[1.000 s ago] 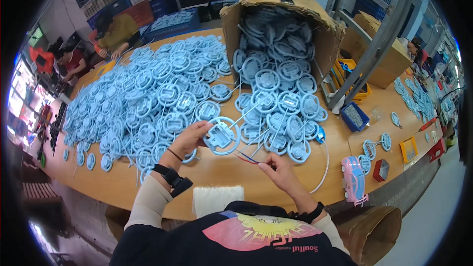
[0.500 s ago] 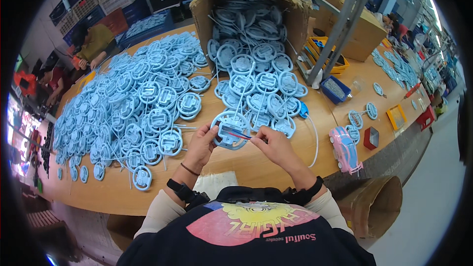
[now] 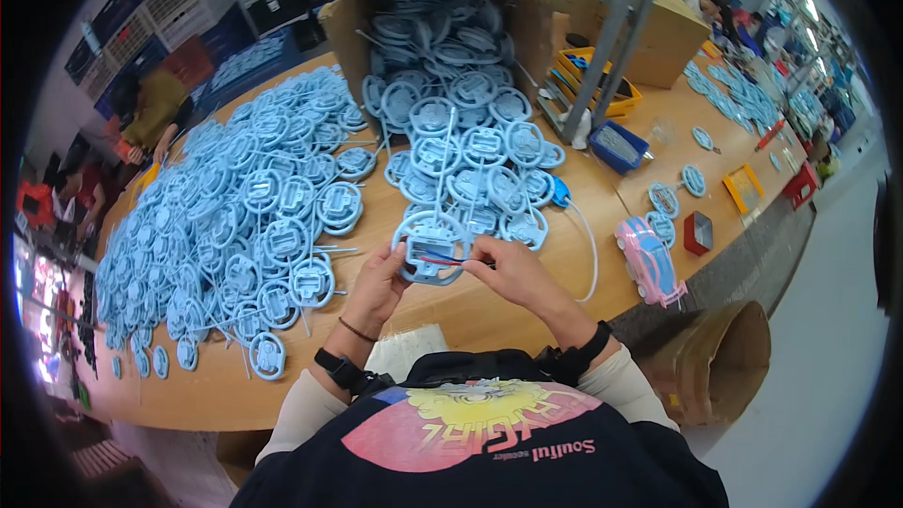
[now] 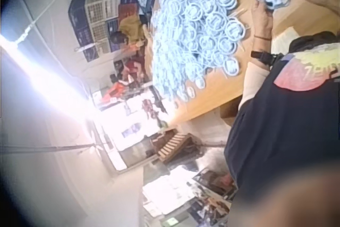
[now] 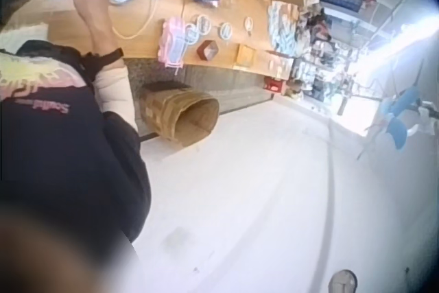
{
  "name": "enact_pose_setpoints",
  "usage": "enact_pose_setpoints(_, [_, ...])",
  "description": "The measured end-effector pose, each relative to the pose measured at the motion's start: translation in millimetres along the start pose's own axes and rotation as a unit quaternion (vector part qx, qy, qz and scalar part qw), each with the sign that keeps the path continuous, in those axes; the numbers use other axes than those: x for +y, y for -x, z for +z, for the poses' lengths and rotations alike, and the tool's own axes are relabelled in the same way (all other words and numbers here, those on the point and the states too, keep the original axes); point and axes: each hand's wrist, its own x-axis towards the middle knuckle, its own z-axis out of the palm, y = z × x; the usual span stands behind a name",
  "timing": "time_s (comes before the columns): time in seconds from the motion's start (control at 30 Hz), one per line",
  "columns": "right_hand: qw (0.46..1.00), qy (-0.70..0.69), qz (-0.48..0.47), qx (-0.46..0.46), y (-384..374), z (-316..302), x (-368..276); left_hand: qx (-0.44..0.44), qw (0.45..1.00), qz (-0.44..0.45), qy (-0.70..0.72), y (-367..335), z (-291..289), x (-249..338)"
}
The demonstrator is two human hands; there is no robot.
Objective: The person inserts a small rectangular component into a light blue circular plastic housing. They then use a red-handled tool to press the component into place. The person repeats this process for multiple units, picking them from a pile on the table and placing the finished items into a cardboard box.
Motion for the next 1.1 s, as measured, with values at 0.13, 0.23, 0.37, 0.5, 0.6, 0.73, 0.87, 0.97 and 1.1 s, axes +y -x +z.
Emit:
enact_pose_setpoints(0.13, [1.0, -0.02, -0.005, -0.007, 1, 5, -1, -0.034, 0.999, 0.01, 0.002, 3, -11, 3])
enact_pose_setpoints(0.23, [0.998, -0.067, -0.009, -0.011, 1, 7, 6, -0.05, 0.998, -0.03, 0.014, 5, -6, 4])
enact_pose_setpoints(0.37, [0.998, -0.063, -0.013, -0.023, 3, 8, 11, -0.085, 0.989, -0.073, 0.092, 3, -7, -10])
enact_pose_setpoints(0.5, [0.999, -0.035, -0.013, -0.029, 3, 12, 18, -0.099, 0.982, -0.097, 0.128, 1, -11, -18])
enact_pose_setpoints(0.6, [0.999, -0.034, 0.012, -0.04, 3, 24, 24, -0.078, 0.986, -0.106, 0.105, 2, -29, -27])
enact_pose_setpoints(0.73, [0.997, 0.014, 0.06, -0.053, 2, 39, 37, -0.046, 0.994, -0.084, 0.054, -3, -51, -31])
enact_pose_setpoints(0.87, [0.997, -0.035, 0.067, -0.036, 1, 32, 41, -0.043, 0.994, -0.089, 0.05, -9, -40, -28])
enact_pose_setpoints(0.97, [0.996, -0.043, 0.058, -0.048, -5, 32, 32, -0.035, 0.993, -0.086, 0.066, -3, -29, -23])
enact_pose_setpoints(1.1, [0.996, -0.046, 0.043, -0.058, -9, 26, 27, -0.027, 0.988, -0.101, 0.116, -1, -20, -23])
